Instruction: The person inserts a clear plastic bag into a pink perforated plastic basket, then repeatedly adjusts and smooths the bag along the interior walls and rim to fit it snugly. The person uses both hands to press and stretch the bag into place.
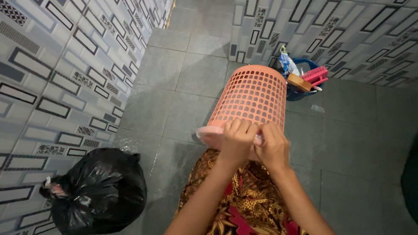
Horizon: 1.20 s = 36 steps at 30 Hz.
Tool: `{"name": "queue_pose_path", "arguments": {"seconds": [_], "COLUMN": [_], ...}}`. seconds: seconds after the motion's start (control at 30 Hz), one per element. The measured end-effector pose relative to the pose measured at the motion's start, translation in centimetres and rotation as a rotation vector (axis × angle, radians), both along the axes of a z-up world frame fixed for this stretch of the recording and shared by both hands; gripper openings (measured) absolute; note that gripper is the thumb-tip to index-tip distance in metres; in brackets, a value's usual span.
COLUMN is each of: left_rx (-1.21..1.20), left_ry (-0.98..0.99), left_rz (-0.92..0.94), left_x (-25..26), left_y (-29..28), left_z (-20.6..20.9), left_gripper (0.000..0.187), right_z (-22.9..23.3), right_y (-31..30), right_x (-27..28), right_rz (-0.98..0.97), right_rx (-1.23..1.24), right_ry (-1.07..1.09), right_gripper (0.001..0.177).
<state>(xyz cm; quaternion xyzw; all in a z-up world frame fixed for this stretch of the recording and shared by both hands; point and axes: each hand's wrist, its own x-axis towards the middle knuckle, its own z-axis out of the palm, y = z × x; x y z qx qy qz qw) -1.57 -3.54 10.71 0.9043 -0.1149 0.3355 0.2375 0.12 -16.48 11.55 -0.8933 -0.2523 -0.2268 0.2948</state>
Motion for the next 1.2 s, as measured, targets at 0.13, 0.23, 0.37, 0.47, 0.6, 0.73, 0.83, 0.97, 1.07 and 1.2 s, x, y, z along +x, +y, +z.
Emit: {"name": "queue_pose_path", "arguments": {"seconds": [0.13, 0.23, 0.37, 0.47, 0.6, 0.73, 0.83, 0.97, 1.07, 1.2], "left_rx": [-0.081, -0.111, -0.213, -0.254, -0.137, -0.089, -0.162, -0.219, -0.319, -0.349], "left_ry": [-0.064, -0.072, -0.007, 0.067, 0.025, 0.066, 0.088, 0.102, 0.112, 0.047], "left_rz": [0.010, 0.046, 0.059, 0.053, 0.035, -0.005, -0.042, -0.037, -0.043, -0.050], "left_x": [0.6, 1.1, 1.4, 1.1, 0.6, 0.0, -0.8, -1.6, -3.0, -5.1], "left_y": [0.4, 1.3, 2.1, 2.5, 2.1, 1.2, 1.6, 2.4, 2.9, 3.0], "left_z": [-1.3, -2.2, -2.8, -2.7, -2.2, -1.6, -2.0, -3.0, -4.1, -4.5], "left_gripper": [0.017, 0.015, 0.017, 0.013, 0.020, 0.025, 0.030, 0.030, 0.032, 0.036], "right_z": [0.3, 0.0, -1.3, -2.2, -2.5, -1.5, -0.5, 1.1, 1.2, -0.3], "right_y": [0.3, 0.3, 0.0, -0.2, 0.0, 0.4, 0.8, 0.4, -0.2, -0.9], "right_x": [-0.3, -0.2, 0.9, 1.8, 2.2, 0.8, -0.7, -3.0, -4.3, -5.3], "right_rz": [-0.150, -0.166, -0.101, -0.028, -0.061, -0.024, -0.007, -0.025, -0.033, 0.057], "right_rx": [-0.029, -0.013, -0.070, -0.095, -0.189, -0.235, -0.180, -0.169, -0.150, -0.175], "right_ry": [-0.117, -0.023, 0.046, -0.001, 0.172, -0.008, -0.054, -0.076, -0.048, -0.074], "right_gripper": [0.042, 0.039, 0.026, 0.023, 0.011, 0.015, 0.020, 0.040, 0.042, 0.031]}}
